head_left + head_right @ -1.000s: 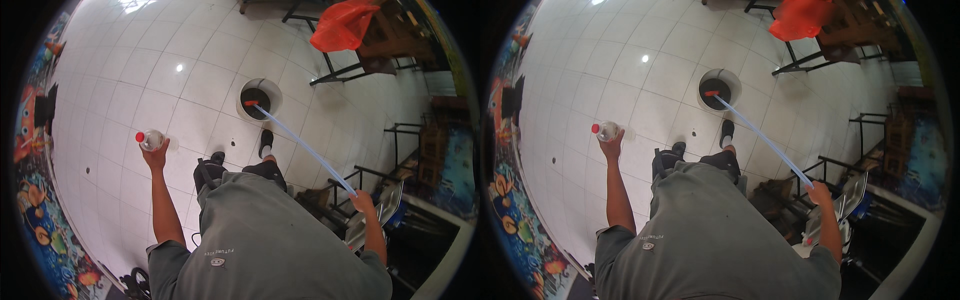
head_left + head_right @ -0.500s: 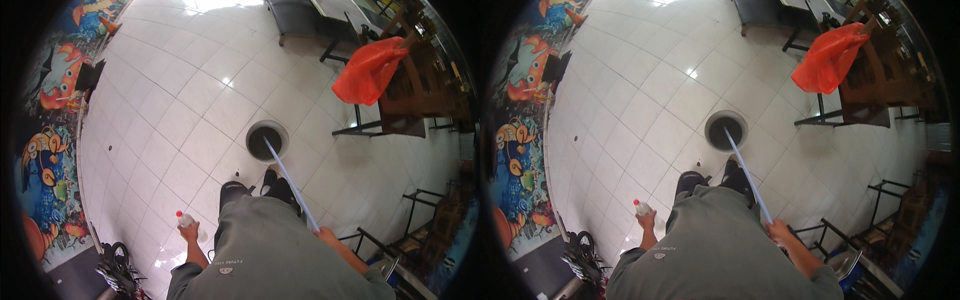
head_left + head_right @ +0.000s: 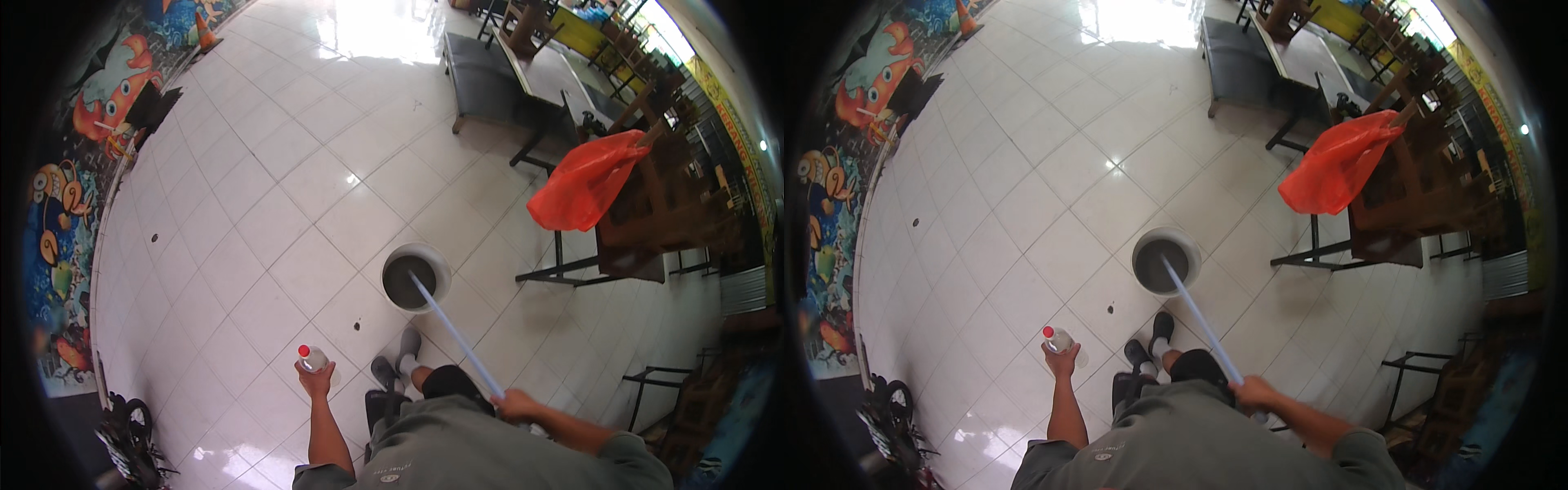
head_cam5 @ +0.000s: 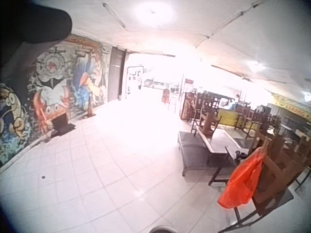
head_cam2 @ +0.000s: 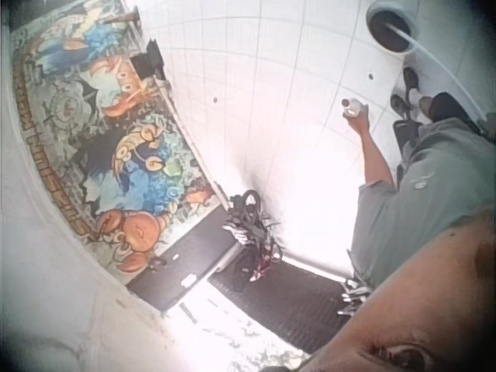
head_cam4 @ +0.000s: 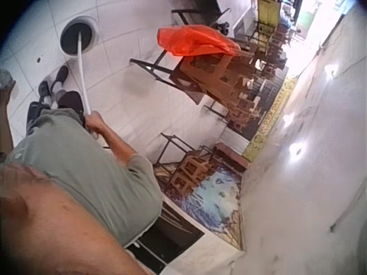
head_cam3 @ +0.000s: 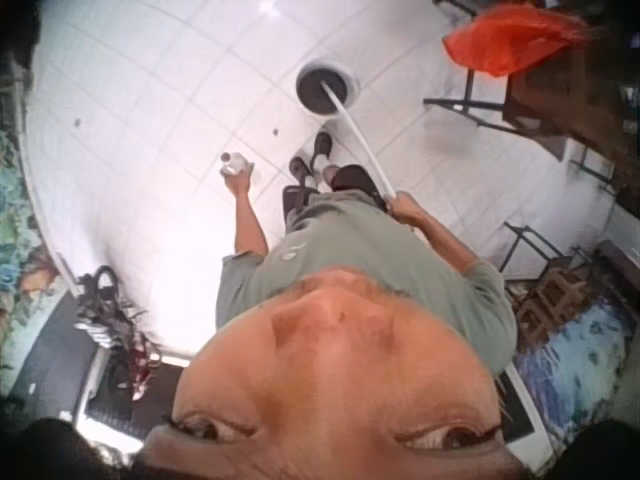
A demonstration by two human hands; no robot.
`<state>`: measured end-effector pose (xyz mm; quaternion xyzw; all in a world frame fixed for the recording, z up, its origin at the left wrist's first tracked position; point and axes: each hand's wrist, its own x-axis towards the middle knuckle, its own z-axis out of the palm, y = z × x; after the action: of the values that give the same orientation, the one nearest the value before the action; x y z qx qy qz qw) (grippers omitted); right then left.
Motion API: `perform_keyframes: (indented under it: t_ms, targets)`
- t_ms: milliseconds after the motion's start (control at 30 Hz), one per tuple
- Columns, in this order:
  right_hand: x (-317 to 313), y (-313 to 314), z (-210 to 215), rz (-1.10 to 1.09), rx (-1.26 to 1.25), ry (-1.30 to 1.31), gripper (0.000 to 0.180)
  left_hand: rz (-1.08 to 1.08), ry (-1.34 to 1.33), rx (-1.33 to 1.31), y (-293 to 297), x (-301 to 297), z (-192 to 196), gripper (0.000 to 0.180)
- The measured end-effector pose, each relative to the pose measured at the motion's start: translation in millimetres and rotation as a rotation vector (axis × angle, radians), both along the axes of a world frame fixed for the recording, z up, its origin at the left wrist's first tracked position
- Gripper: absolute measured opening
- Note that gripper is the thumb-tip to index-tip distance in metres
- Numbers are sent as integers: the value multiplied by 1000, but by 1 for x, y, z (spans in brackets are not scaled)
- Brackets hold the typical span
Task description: The person mops a tiled floor using a mop and bucket, moving around tables, chairs, and parked motorcycles. They refill a plastic bottle from a water dispenser and continue mopping different sections of the floor.
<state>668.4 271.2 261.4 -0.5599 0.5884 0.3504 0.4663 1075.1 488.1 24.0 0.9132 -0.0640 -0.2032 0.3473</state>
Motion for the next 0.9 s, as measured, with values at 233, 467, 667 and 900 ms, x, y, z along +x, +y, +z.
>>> perform_keyframes:
  t_ms: [233, 467, 667, 900]
  targets:
    - [-9, 60, -47, -27, 35, -104, 62, -209, 38, -192, -34, -43, 33, 86]
    - [-61, 120, -99, -77, -57, -230, 54, -253, 46, -71, 8, -110, 45, 86]
    - [-54, 151, -113, -187, -7, -309, 57, -341, 36, 100, 61, -166, 31, 87]
    - [-41, 167, -145, -782, 144, -438, 46, -305, -25, 120, 82, -207, 48, 91]
